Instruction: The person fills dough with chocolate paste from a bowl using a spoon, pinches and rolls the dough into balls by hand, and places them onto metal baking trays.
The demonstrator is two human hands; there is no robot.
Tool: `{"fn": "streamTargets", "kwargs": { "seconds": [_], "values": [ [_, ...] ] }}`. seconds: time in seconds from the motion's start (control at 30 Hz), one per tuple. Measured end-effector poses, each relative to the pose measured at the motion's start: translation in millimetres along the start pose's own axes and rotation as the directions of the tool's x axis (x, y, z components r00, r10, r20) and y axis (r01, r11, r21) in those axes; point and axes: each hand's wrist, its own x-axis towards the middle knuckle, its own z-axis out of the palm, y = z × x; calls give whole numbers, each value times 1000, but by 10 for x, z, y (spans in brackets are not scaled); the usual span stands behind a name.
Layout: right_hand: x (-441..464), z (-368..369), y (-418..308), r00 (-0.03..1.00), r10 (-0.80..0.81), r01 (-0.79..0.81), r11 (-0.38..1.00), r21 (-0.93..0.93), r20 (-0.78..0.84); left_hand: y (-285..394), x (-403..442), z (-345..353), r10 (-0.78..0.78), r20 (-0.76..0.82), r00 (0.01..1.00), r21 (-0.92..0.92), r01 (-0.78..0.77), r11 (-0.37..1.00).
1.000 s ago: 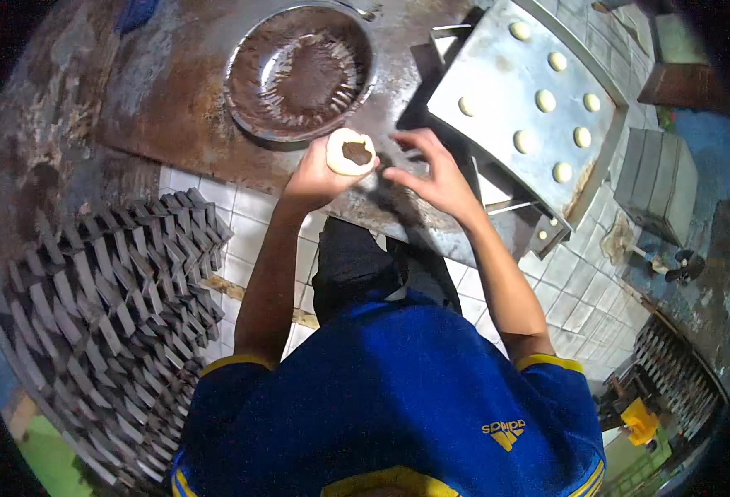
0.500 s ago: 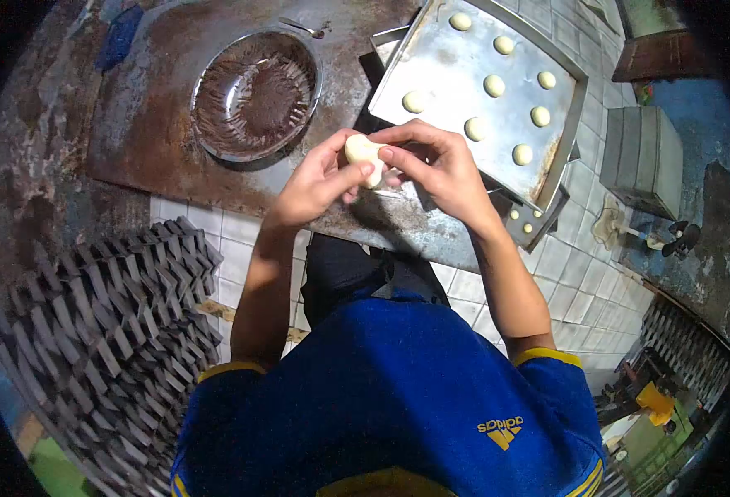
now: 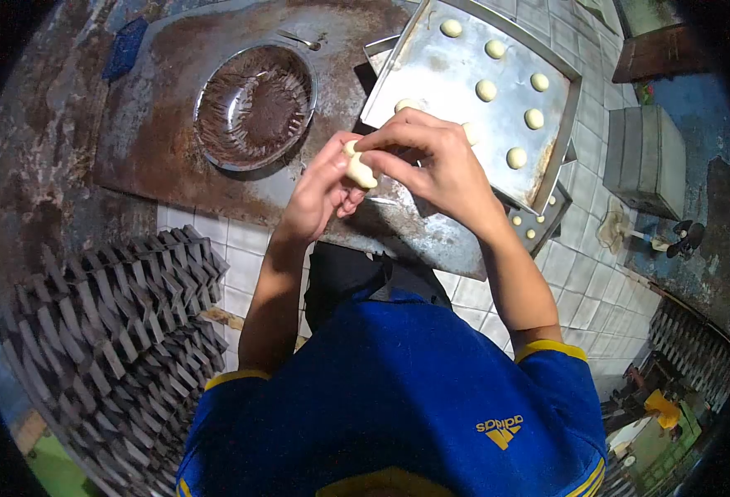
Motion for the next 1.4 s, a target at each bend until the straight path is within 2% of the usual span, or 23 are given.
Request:
{"fn": "streamTargets", "kwargs": {
  "seconds": [0.03,0.1,0.17,0.2,0.23,0.27,0.33,0.4,0.47,0.53,0.57,0.7,0.8,0.87,0.9,0.97,1.0,1.07,1.1,1.13,1.2,1.27,1.4],
  "values": [
    [-14,1,20,997,71,-71,997,30,9,-13,17,-3,37,-26,999,232,-30,972],
    [-37,13,36,990,141,-142,988,62,21,-39,44,14,11,-69,998,220,4,975],
    [-51,47,9,987,77,-66,994,82,-142,-94,65,-59,-20,-109,994,159,37,987],
    [-46,63,-15,987,72,-61,995,82,-143,-94,90,-27,-16,-109,994,162,33,986],
    [-59,86,-52,990,-37,29,998,-55,-140,-114,114,48,46,-140,989,101,-32,994],
    [-66,100,-39,989,-73,60,993,-105,-127,-132,124,129,99,-172,980,41,-93,995],
    [-81,128,-10,984,-146,123,971,-203,-102,-95,134,197,111,-168,980,37,-106,994],
    [-72,126,72,998,-50,47,997,-66,-36,-41,81,129,-33,-132,991,-47,27,999],
    [-56,57,76,1000,10,-10,1000,-20,-12,-13,74,115,-51,-116,992,-53,45,998],
    [-76,46,132,991,136,-134,984,121,-9,56,79,185,-32,-135,990,-33,28,999],
    [-66,44,122,990,137,-131,973,188,-21,41,74,123,-25,-88,996,-13,24,1000],
    [-87,64,104,990,121,-108,980,168,-71,77,55,133,-34,-109,993,42,39,998],
    [-126,69,207,993,119,-115,982,148,-18,78,64,139,-20,-55,998,32,22,999],
    [-156,120,245,970,241,-223,935,275,-32,92,48,205,12,-109,994,258,17,966],
    [-154,110,200,970,239,-221,936,274,-33,88,55,213,14,-108,994,259,15,966],
    [-155,63,55,933,353,-339,797,499,70,63,77,202,59,-183,981,317,2,948],
    [-163,38,-14,934,351,-338,798,500,70,36,84,165,60,-183,981,319,1,948],
    [-180,1,-108,984,152,-144,986,88,-93,-19,93,87,22,-133,991,35,-18,999],
    [-173,58,-53,993,33,-29,999,29,-116,-8,113,163,21,-132,991,35,-16,999],
    [-174,92,-16,992,38,-35,999,29,-119,6,146,308,82,-208,975,51,-73,996],
    [-161,135,59,995,-73,70,996,-54,-64,13,163,354,141,-276,951,73,-125,989],
    [-161,153,137,988,-74,73,997,-13,-133,39,127,229,-17,-172,985,1,18,1000],
    [-174,185,254,965,-24,43,997,68,-263,167,105,330,-23,-278,960,28,32,999]
  ]
}}
